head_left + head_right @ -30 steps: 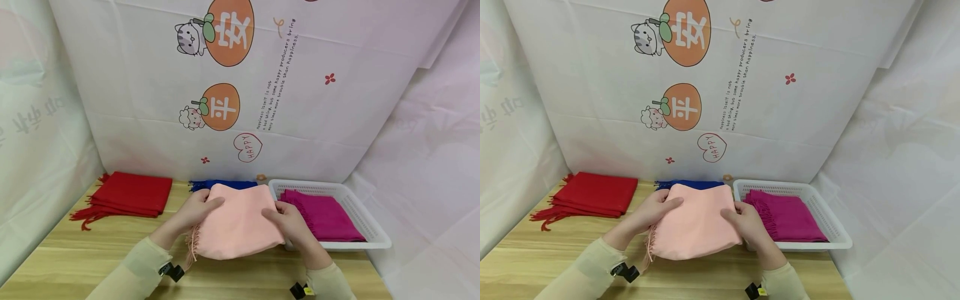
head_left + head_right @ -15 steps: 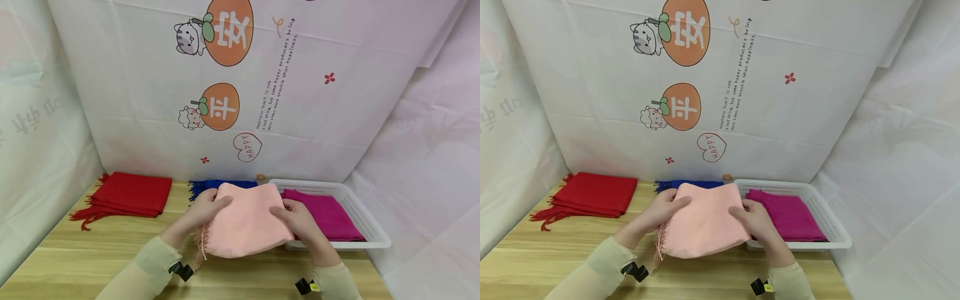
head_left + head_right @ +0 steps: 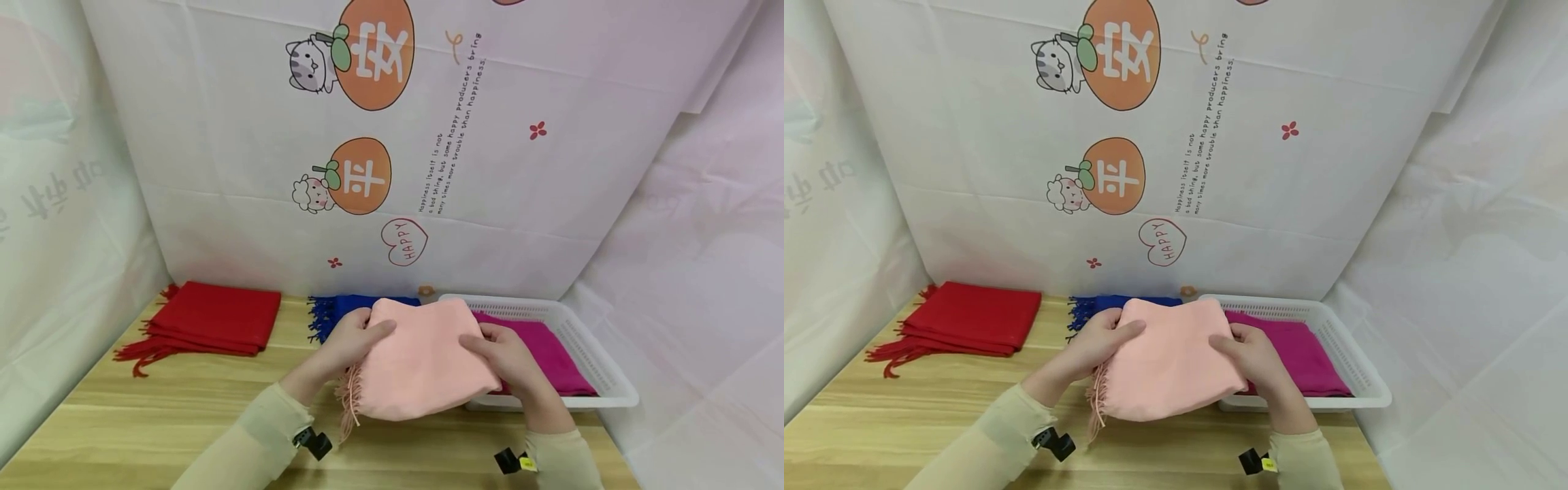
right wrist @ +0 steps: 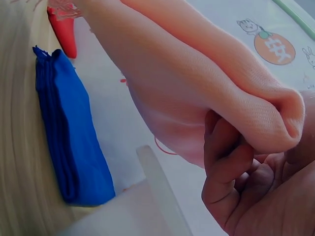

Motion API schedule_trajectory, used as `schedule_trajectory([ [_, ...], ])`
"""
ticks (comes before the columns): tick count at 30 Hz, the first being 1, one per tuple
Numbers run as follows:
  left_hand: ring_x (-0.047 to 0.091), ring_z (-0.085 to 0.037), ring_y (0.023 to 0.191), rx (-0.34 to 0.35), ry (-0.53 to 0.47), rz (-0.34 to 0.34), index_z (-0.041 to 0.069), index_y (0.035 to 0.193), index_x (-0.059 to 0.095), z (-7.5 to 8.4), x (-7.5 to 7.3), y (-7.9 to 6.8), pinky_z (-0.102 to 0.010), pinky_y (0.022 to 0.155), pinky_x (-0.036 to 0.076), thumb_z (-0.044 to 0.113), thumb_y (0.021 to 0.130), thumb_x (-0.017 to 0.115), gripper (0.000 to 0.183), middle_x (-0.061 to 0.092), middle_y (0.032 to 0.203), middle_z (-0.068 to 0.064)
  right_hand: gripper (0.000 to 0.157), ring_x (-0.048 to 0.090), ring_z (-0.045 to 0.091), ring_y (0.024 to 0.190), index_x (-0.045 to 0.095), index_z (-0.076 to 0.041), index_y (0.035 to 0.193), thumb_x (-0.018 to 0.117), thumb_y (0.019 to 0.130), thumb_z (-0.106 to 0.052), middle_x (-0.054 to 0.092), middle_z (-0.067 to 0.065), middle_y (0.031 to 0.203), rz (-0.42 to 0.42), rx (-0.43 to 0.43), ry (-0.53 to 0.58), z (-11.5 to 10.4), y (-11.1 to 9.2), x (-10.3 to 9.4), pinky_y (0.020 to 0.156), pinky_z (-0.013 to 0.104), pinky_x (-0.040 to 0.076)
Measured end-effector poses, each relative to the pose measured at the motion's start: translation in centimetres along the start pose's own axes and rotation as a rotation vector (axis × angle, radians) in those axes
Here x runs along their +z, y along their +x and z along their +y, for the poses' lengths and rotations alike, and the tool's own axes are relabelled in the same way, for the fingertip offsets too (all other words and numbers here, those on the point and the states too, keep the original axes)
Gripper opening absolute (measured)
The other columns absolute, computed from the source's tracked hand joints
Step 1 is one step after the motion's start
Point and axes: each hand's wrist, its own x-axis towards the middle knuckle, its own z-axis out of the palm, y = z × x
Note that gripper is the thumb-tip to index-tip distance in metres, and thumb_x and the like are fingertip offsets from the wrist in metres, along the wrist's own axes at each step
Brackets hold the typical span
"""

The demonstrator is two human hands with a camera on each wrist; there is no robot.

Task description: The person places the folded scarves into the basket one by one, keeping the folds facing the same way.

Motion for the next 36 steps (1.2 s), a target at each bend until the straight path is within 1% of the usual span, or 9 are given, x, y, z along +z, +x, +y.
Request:
schedule_trajectory([
  [8,0.07,-0.023,0.085,-0.007,0.01,0.003,0.003,0.121,0.067,0.1,1.1,0.2,-0.038,0.074,0.059,0.046,0.107,0.074,0.046,0.071,0.103,-0.012,0.047,0.077,0.03,0.066,0.069,0.009,0.13,0.077,0.107,-0.031,0.076,0.015,0.083,0.005,0.003,-0.002,0.2,0.0,-1.0,0.062,0.041,0.065],
  [14,0.067,-0.022,0.085,-0.004,0.008,0.01,0.003,0.119,0.067,0.0,1.8,0.6,-0.036,0.073,0.058,0.045,0.107,0.074,0.045,0.07,0.103,-0.012,0.046,0.077,0.027,0.065,0.07,0.009,0.129,0.078,0.106,-0.03,0.076,0.013,0.082,0.028,0.015,-0.013,0.4,0.1,-1.7,0.061,0.038,0.064],
  [21,0.066,-0.022,0.082,0.006,-0.001,0.02,0.002,0.117,0.066,0.0,2.6,1.0,-0.036,0.071,0.057,0.044,0.107,0.074,0.044,0.069,0.1,-0.011,0.05,0.077,0.025,0.064,0.068,0.01,0.135,0.077,0.107,-0.03,0.076,0.012,0.081,0.029,0.022,-0.006,0.7,0.2,-2.5,0.06,0.037,0.063],
  [32,0.069,-0.021,0.083,0.024,-0.03,0.016,-0.001,0.124,0.065,0.2,3.8,1.5,-0.036,0.073,0.059,0.041,0.107,0.074,0.046,0.07,0.103,-0.013,0.056,0.078,0.025,0.066,0.065,0.009,0.143,0.078,0.106,-0.032,0.077,0.011,0.083,0.043,0.037,-0.01,0.8,0.2,-3.6,0.061,0.038,0.064],
  [36,0.069,-0.021,0.086,0.014,-0.044,0.014,0.0,0.127,0.064,0.1,4.2,1.7,-0.037,0.075,0.059,0.041,0.107,0.074,0.047,0.07,0.106,-0.012,0.058,0.078,0.025,0.067,0.063,0.008,0.146,0.078,0.106,-0.032,0.077,0.011,0.083,0.045,0.045,-0.006,0.9,0.3,-4.0,0.062,0.038,0.064],
])
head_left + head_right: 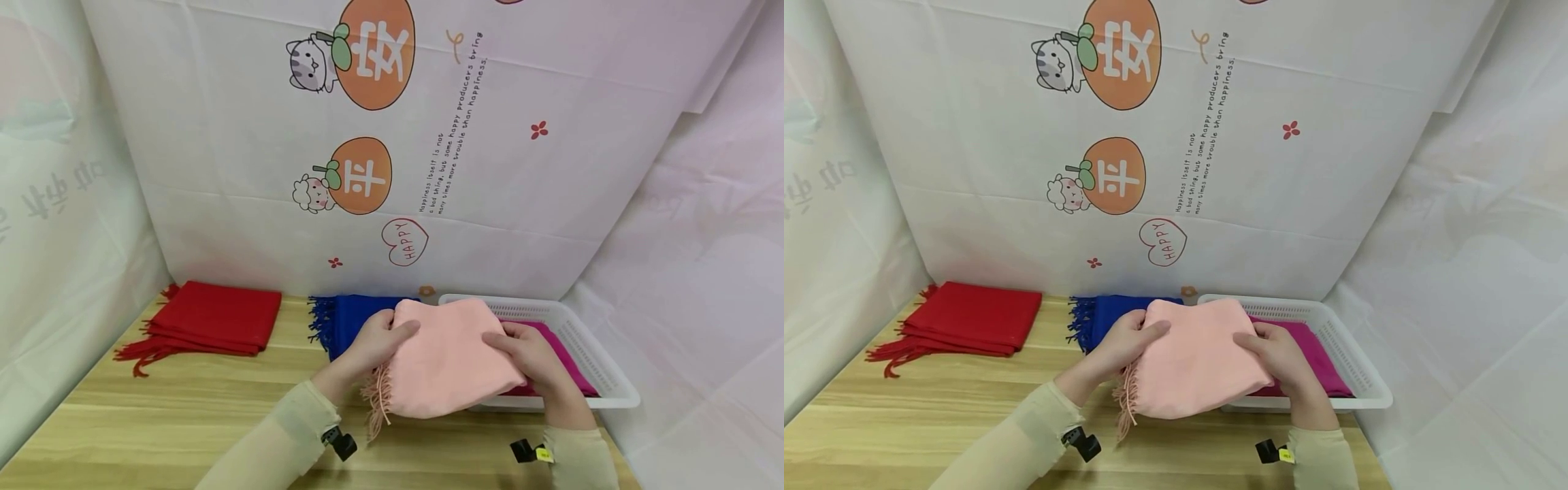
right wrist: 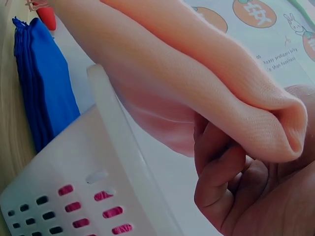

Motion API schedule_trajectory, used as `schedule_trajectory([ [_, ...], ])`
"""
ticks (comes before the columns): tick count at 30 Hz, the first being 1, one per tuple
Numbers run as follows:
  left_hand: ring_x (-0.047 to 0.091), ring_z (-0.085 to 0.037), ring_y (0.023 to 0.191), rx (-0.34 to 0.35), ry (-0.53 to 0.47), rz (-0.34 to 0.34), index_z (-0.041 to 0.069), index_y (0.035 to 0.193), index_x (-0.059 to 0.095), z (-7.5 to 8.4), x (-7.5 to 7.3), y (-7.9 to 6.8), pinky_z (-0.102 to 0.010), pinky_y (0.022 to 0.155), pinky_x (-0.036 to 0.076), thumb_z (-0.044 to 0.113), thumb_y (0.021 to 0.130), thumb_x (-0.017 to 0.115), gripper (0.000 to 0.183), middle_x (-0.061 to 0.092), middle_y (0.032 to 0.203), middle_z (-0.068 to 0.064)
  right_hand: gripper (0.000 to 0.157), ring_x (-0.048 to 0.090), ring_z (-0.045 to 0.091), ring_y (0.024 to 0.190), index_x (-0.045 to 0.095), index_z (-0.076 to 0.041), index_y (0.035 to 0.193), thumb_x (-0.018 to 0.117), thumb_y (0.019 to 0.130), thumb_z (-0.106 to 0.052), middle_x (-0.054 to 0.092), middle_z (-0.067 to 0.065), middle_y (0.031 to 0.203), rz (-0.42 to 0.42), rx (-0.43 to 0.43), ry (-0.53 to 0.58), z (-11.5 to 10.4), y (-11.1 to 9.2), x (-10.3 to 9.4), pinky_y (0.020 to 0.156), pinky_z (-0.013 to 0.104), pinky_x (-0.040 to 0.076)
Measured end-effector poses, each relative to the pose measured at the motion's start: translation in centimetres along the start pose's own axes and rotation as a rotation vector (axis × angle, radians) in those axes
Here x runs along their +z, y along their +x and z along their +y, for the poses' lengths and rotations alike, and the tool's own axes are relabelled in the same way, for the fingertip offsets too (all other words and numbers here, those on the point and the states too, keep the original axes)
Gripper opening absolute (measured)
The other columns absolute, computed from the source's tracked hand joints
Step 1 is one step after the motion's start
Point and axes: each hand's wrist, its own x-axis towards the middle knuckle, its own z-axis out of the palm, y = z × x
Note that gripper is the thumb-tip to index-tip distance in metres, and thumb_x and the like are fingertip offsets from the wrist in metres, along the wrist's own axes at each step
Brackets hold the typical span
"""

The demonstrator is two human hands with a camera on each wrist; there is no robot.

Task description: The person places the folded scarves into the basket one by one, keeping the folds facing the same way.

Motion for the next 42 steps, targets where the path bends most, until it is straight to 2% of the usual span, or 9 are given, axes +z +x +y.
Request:
schedule_trajectory([
  [14,0.068,-0.02,0.085,-0.019,-0.016,0.004,0.001,0.123,0.065,-0.3,0.9,0.5,-0.034,0.073,0.057,0.041,0.107,0.074,0.044,0.07,0.104,-0.011,0.057,0.078,0.023,0.068,0.063,0.01,0.144,0.077,0.107,-0.03,0.078,0.009,0.084,-0.015,0.007,0.024,0.3,0.3,-0.8,0.064,0.038,0.065],
  [32,0.068,-0.022,0.09,-0.045,-0.002,0.0,0.0,0.131,0.062,-0.4,3.3,2.0,-0.038,0.078,0.059,0.043,0.106,0.076,0.052,0.068,0.109,-0.012,0.06,0.077,0.021,0.067,0.06,0.012,0.146,0.076,0.108,-0.032,0.078,0.007,0.083,0.012,0.022,0.032,1.6,0.6,-3.0,0.063,0.037,0.065],
  [42,0.071,-0.023,0.091,-0.075,-0.089,-0.007,0.001,0.131,0.063,-0.7,4.0,2.5,-0.037,0.077,0.06,0.04,0.104,0.08,0.051,0.069,0.113,-0.014,0.059,0.077,0.02,0.066,0.059,0.013,0.146,0.075,0.109,-0.03,0.079,0.005,0.083,0.039,0.035,0.068,2.5,1.1,-3.8,0.063,0.036,0.065],
])
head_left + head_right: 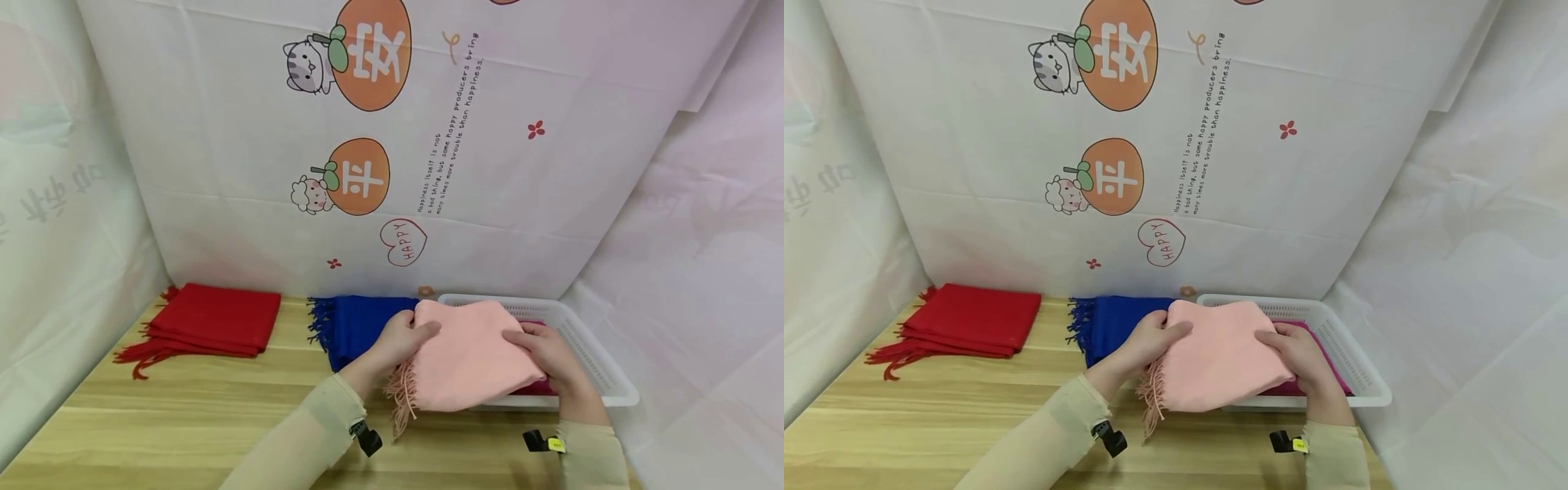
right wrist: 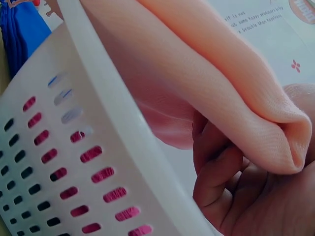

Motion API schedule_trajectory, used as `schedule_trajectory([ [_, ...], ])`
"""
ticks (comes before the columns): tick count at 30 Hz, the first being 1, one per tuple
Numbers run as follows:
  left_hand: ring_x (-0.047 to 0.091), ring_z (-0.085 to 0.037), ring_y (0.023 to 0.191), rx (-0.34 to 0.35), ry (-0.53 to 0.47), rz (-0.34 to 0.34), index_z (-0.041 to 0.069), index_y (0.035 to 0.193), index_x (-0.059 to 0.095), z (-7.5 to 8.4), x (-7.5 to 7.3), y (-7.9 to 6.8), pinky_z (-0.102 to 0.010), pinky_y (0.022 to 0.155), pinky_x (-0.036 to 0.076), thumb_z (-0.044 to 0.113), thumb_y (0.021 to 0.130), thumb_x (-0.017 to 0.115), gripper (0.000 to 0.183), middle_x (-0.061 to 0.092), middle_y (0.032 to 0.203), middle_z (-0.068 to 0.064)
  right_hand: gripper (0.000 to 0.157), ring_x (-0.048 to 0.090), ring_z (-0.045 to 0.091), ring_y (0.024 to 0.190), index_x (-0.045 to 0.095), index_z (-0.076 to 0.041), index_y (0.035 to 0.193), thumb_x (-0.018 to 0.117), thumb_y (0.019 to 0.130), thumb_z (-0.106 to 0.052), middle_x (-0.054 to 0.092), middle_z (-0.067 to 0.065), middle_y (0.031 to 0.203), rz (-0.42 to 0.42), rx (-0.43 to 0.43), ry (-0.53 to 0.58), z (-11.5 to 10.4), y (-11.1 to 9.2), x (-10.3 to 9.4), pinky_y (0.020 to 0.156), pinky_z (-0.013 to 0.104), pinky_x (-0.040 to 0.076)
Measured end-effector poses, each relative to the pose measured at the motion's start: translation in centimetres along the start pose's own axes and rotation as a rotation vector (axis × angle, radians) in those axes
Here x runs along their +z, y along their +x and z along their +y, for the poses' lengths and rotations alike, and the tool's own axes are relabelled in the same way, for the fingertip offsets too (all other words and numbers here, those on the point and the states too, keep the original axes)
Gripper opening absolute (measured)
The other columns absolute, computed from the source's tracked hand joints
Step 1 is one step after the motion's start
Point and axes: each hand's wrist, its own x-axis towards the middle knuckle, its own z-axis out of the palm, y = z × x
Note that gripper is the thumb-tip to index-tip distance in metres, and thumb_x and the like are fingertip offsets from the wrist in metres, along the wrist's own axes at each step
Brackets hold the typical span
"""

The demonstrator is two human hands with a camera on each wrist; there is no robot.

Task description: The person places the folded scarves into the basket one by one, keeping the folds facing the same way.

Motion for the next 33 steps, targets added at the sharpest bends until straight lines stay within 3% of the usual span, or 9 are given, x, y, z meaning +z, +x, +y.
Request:
schedule_trajectory([
  [14,0.068,-0.022,0.097,-0.027,0.031,-0.039,0.005,0.126,0.062,0.7,0.4,0.2,-0.034,0.079,0.059,0.028,0.086,0.097,0.058,0.067,0.116,-0.011,0.067,0.076,0.018,0.068,0.052,0.01,0.154,0.074,0.109,-0.034,0.078,0.001,0.086,0.042,0.013,-0.051,1.2,0.9,-1.5,0.065,0.036,0.065],
  [18,0.065,-0.019,0.089,0.002,0.026,-0.054,0.006,0.12,0.061,0.8,0.5,0.5,-0.031,0.073,0.055,0.024,0.088,0.096,0.051,0.067,0.109,-0.008,0.069,0.076,0.018,0.069,0.049,0.009,0.157,0.073,0.109,-0.035,0.078,0.001,0.086,0.04,0.023,-0.052,1.4,0.9,-1.8,0.065,0.036,0.065],
  [22,0.058,-0.015,0.069,0.046,-0.003,-0.09,0.007,0.101,0.06,0.7,0.9,1.0,-0.029,0.061,0.048,0.019,0.093,0.09,0.034,0.063,0.084,-0.003,0.071,0.076,0.017,0.069,0.047,0.009,0.16,0.071,0.111,-0.036,0.077,0.001,0.086,0.037,0.024,-0.057,1.8,0.9,-2.4,0.065,0.036,0.065],
  [25,0.049,-0.013,0.059,0.074,-0.003,-0.114,0.009,0.089,0.056,0.7,1.3,1.4,-0.028,0.056,0.043,0.018,0.095,0.088,0.033,0.053,0.069,0.0,0.07,0.076,0.018,0.067,0.049,0.01,0.158,0.071,0.111,-0.038,0.077,0.001,0.084,0.043,0.004,-0.079,2.0,0.9,-2.9,0.064,0.037,0.065],
  [28,0.048,-0.013,0.058,0.081,0.01,-0.126,0.011,0.087,0.056,0.7,1.9,1.8,-0.028,0.055,0.043,0.02,0.096,0.087,0.033,0.051,0.068,0.002,0.066,0.076,0.021,0.065,0.053,0.01,0.153,0.07,0.112,-0.039,0.076,0.003,0.081,0.049,-0.027,-0.106,2.2,0.9,-3.6,0.062,0.039,0.065],
  [33,0.056,-0.013,0.068,0.071,0.041,-0.125,0.009,0.096,0.064,0.8,2.6,2.2,-0.028,0.06,0.048,0.022,0.096,0.087,0.026,0.062,0.08,-0.001,0.06,0.076,0.023,0.064,0.057,0.01,0.146,0.07,0.112,-0.038,0.076,0.005,0.08,0.044,-0.04,-0.098,2.3,1.1,-4.4,0.061,0.041,0.065],
])
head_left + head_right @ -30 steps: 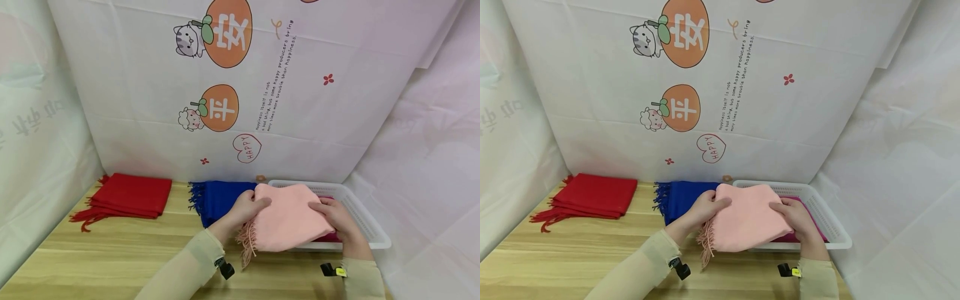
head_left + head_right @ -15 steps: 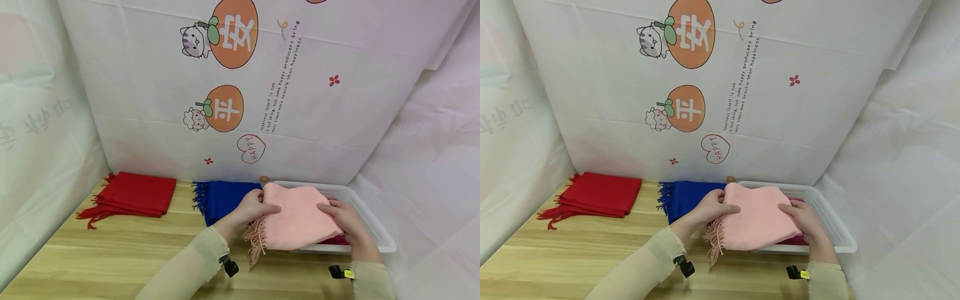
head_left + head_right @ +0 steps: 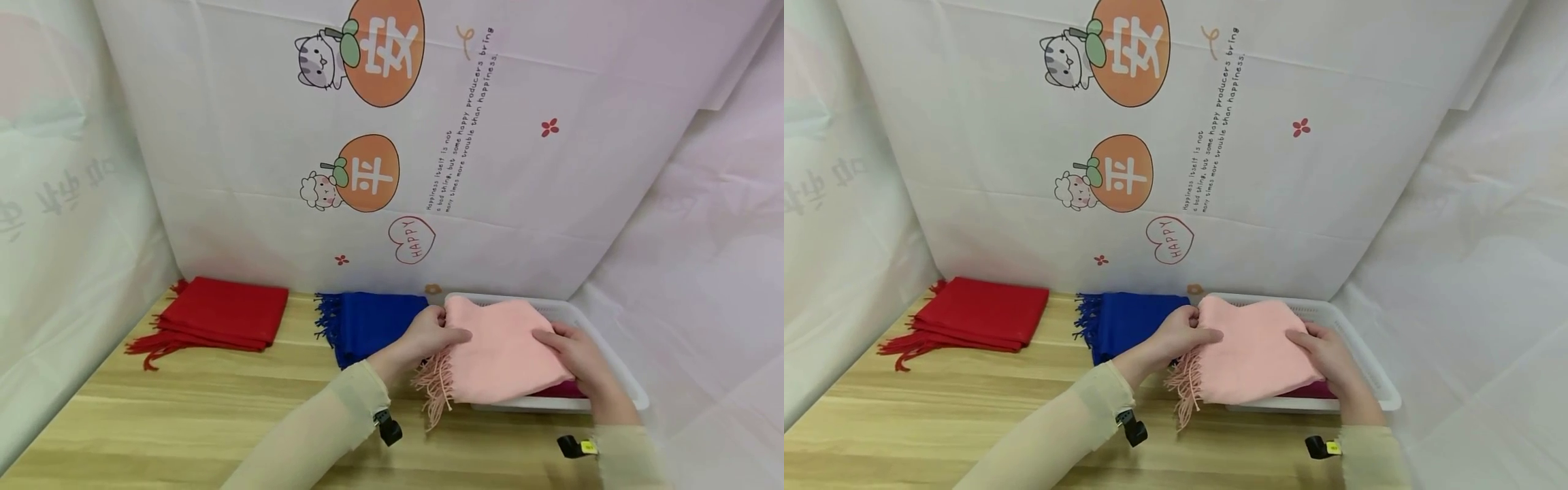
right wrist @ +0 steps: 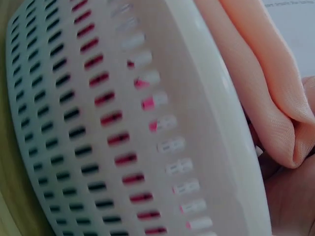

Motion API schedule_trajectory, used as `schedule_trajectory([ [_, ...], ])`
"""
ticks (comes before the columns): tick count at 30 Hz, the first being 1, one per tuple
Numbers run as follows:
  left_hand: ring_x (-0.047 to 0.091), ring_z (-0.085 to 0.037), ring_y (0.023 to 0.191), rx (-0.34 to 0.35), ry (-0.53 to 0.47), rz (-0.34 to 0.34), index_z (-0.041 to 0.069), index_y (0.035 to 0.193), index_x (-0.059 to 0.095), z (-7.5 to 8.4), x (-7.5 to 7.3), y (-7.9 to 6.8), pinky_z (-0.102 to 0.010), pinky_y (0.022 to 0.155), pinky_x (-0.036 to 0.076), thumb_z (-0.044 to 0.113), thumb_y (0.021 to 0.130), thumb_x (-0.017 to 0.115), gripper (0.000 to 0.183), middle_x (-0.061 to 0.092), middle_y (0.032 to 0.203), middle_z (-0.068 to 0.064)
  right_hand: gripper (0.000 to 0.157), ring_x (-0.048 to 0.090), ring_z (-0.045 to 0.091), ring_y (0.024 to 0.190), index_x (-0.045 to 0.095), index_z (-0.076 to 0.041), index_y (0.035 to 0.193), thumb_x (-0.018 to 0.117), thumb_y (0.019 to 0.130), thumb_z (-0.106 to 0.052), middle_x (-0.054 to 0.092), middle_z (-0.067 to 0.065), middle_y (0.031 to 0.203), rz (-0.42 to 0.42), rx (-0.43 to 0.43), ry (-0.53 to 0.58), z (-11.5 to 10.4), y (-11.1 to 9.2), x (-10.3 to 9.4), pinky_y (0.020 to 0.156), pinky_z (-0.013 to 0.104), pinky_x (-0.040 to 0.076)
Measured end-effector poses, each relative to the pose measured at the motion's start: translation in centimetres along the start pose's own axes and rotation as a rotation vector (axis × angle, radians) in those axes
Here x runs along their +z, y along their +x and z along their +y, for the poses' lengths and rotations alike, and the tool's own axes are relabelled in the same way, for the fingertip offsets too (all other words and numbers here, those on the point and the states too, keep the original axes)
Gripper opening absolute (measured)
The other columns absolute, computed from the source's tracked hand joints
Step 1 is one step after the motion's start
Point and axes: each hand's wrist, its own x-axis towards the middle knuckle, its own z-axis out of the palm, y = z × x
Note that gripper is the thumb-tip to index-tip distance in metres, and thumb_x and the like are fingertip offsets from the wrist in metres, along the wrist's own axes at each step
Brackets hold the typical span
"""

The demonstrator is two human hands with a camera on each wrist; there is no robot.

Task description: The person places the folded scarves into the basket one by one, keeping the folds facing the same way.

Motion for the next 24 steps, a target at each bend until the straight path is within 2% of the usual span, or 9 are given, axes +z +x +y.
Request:
schedule_trajectory([
  [4,0.061,-0.012,0.077,0.002,0.019,-0.018,0.007,0.111,0.069,0.1,0.5,0.3,-0.029,0.067,0.052,0.024,0.097,0.086,0.027,0.066,0.093,-0.001,0.063,0.076,0.022,0.065,0.056,0.011,0.148,0.071,0.111,-0.038,0.077,0.004,0.081,0.011,0.012,-0.012,-0.1,0.0,-0.7,0.063,0.04,0.065],
  [8,0.066,-0.015,0.09,0.002,0.033,-0.053,0.006,0.126,0.067,0.1,1.0,0.5,-0.032,0.075,0.056,0.025,0.1,0.084,0.037,0.07,0.111,-0.004,0.069,0.077,0.022,0.066,0.051,0.01,0.155,0.071,0.111,-0.039,0.077,0.003,0.082,0.013,0.035,-0.028,0.0,0.0,-1.3,0.064,0.04,0.066],
  [10,0.067,-0.015,0.092,0.003,0.036,-0.057,0.006,0.13,0.066,0.1,1.2,0.6,-0.034,0.077,0.057,0.025,0.101,0.083,0.039,0.07,0.114,-0.005,0.071,0.077,0.022,0.067,0.049,0.01,0.158,0.07,0.111,-0.04,0.077,0.002,0.083,0.014,0.047,-0.022,0.1,0.1,-1.5,0.065,0.04,0.066],
  [18,0.07,-0.011,0.102,0.066,0.107,-0.045,0.006,0.136,0.069,-0.2,2.5,1.5,-0.034,0.09,0.061,0.02,0.103,0.079,0.038,0.074,0.121,-0.002,0.078,0.077,0.02,0.068,0.04,0.009,0.165,0.07,0.111,-0.039,0.078,-0.001,0.084,0.034,0.077,-0.029,0.9,0.3,-2.6,0.066,0.04,0.066],
  [24,0.067,-0.015,0.12,0.054,0.145,-0.005,0.003,0.153,0.06,0.2,3.4,2.0,-0.038,0.104,0.058,0.017,0.103,0.075,0.054,0.07,0.138,-0.008,0.081,0.078,0.018,0.069,0.033,0.009,0.169,0.069,0.112,-0.038,0.078,-0.002,0.085,0.051,0.084,0.024,0.9,0.4,-3.4,0.066,0.039,0.066],
])
